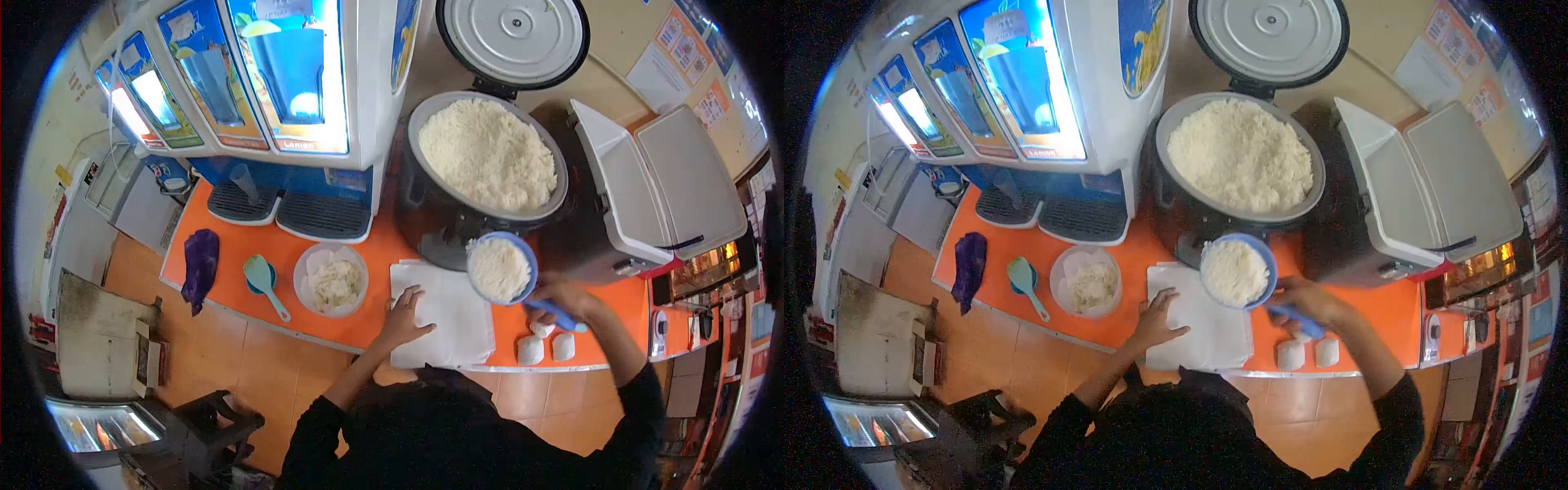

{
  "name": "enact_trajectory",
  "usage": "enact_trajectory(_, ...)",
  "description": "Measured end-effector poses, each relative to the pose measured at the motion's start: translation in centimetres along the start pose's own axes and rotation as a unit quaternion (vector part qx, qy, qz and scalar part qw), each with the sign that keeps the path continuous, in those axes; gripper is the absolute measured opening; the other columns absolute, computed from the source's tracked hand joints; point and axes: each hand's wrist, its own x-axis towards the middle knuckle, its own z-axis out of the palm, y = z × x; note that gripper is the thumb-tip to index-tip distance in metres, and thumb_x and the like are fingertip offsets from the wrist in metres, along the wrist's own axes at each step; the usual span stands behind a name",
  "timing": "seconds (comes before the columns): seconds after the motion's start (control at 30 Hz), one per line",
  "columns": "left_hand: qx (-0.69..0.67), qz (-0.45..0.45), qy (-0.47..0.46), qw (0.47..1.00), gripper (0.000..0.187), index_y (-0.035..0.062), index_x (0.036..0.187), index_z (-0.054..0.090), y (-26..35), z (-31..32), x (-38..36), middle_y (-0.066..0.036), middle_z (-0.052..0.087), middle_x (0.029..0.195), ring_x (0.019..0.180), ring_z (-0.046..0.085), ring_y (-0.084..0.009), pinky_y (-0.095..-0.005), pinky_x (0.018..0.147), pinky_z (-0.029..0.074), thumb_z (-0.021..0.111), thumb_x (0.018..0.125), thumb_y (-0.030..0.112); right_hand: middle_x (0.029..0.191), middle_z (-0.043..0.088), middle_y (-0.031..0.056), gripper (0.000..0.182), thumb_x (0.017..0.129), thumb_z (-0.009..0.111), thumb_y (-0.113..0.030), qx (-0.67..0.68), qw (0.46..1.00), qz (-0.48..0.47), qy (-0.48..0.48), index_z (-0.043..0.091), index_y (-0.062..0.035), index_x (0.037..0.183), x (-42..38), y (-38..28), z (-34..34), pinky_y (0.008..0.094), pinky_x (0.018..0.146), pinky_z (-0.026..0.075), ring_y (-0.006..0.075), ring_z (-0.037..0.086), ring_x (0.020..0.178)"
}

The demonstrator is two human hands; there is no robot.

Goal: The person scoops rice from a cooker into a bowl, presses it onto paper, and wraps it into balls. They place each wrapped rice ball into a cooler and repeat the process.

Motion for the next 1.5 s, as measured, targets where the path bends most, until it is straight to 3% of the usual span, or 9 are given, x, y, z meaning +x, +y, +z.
enact_trajectory(0.07,0.01,-0.017,-0.061,0.998,0.125,0.0068,0.151,0.019,-2.7,2.3,-1.1,-0.014,0.019,0.158,0.147,0.015,-0.0301,-0.0553,0.115,0.012,0.081,0.057,0.059,0.073,0.053,0.0068,0.027,0.092,0.061,-0.021,0.192,0.96,0.132,-0.158,0.057,0.0039,0.102,3.9,8.2,1.6,0.0248,0.047,0.042,0.013,0.051,0.056)
enact_trajectory(0.27,0.063,-0.011,-0.045,0.997,0.135,0.0058,0.152,0.017,-3.4,2.4,-1.5,-0.013,0.018,0.158,0.147,0.014,-0.0291,-0.0494,0.117,0.012,0.083,0.049,0.063,0.07,0.06,0.0111,0.02,0.088,0.064,-0.019,0.019,0.98,0.053,0.192,0.061,0.0013,0.086,18.1,25.4,3.5,0.0313,0.043,0.045,0.015,0.054,0.049)
enact_trajectory(0.37,0.077,-0.024,-0.055,0.995,0.137,0.0055,0.152,0.016,-3.5,2.7,-1.3,-0.012,0.018,0.158,0.147,0.014,-0.028,-0.0487,0.116,0.013,0.083,0.047,0.064,0.073,0.062,0.0153,0.04,0.083,0.061,-0.011,-0.461,0.777,-0.069,0.423,0.054,-0.001,0.121,18.1,22.5,6.7,0.04,0.05,0.05,0.0268,0.059,0.052)
enact_trajectory(0.5,0.056,-0.026,-0.051,0.997,0.138,0.0091,0.152,0.012,-3.7,2.8,-1.2,-0.01,0.014,0.159,0.148,0.011,-0.0279,-0.0522,0.116,0.012,0.086,0.047,0.06,0.094,0.058,0.0168,0.085,0.073,0.057,-0.001,-0.579,0.618,-0.225,0.482,0.03,-0.0206,0.151,18.8,21.2,11.0,0.0426,0.065,0.052,0.0322,0.061,0.073)
enact_trajectory(0.73,0.047,-0.04,-0.042,0.997,0.14,0.0089,0.152,0.014,-3.8,3.2,-1.1,-0.007,0.016,0.159,0.147,0.012,-0.0266,-0.0495,0.117,0.01,0.087,0.044,0.059,0.091,0.059,0.0194,0.054,0.085,0.063,-0.042,-0.369,0.812,-0.141,0.43,0.05,-0.0302,0.135,19.2,19.8,13.9,0.0478,0.066,0.054,0.0401,0.065,0.076)
enact_trajectory(1.23,0.081,-0.045,-0.067,0.993,0.148,0.0131,0.154,0.004,-4.0,3.5,-0.6,-0.005,0.001,0.161,0.149,0.005,-0.0265,-0.0694,0.106,0.011,0.083,0.042,0.069,0.099,0.068,0.018,0.052,0.087,0.059,-0.053,-0.299,0.854,-0.161,0.394,0.052,-0.0274,0.131,19.3,18.7,11.0,0.0455,0.075,0.054,0.0385,0.068,0.086)
enact_trajectory(1.3,0.096,-0.02,-0.035,0.995,0.135,0.0124,0.152,0.014,-3.3,2.8,-1.4,-0.008,0.009,0.159,0.147,0.012,-0.028,-0.0684,0.104,0.015,0.082,0.049,0.067,0.102,0.067,0.0206,0.048,0.089,0.06,-0.047,-0.226,0.906,-0.11,0.341,0.053,-0.0238,0.131,18.2,19.2,9.0,0.0427,0.079,0.052,0.0384,0.066,0.092)
enact_trajectory(1.37,0.111,-0.003,0.024,0.994,0.113,0.0133,0.145,0.027,-2.5,2.5,-3.0,-0.011,0.024,0.15,0.141,0.025,-0.0288,-0.0667,0.101,0.019,0.08,0.058,0.062,0.106,0.066,0.0224,0.046,0.09,0.061,-0.04,0.034,0.875,-0.292,0.384,0.052,-0.0179,0.129,19.5,23.7,5.4,0.0417,0.083,0.05,0.0402,0.064,0.098)
enact_trajectory(1.5,0.043,0.129,-0.097,0.986,0.048,0.0133,0.105,0.056,-1.7,2.4,-5.5,-0.005,0.054,0.111,0.11,0.047,-0.0254,-0.0474,0.089,0.032,0.077,0.073,0.043,0.107,0.061,0.0236,0.05,0.091,0.062,-0.035,-0.054,0.839,-0.244,0.483,0.048,-0.0106,0.132,17.5,25.0,-0.4,0.0412,0.083,0.048,0.0369,0.061,0.095)
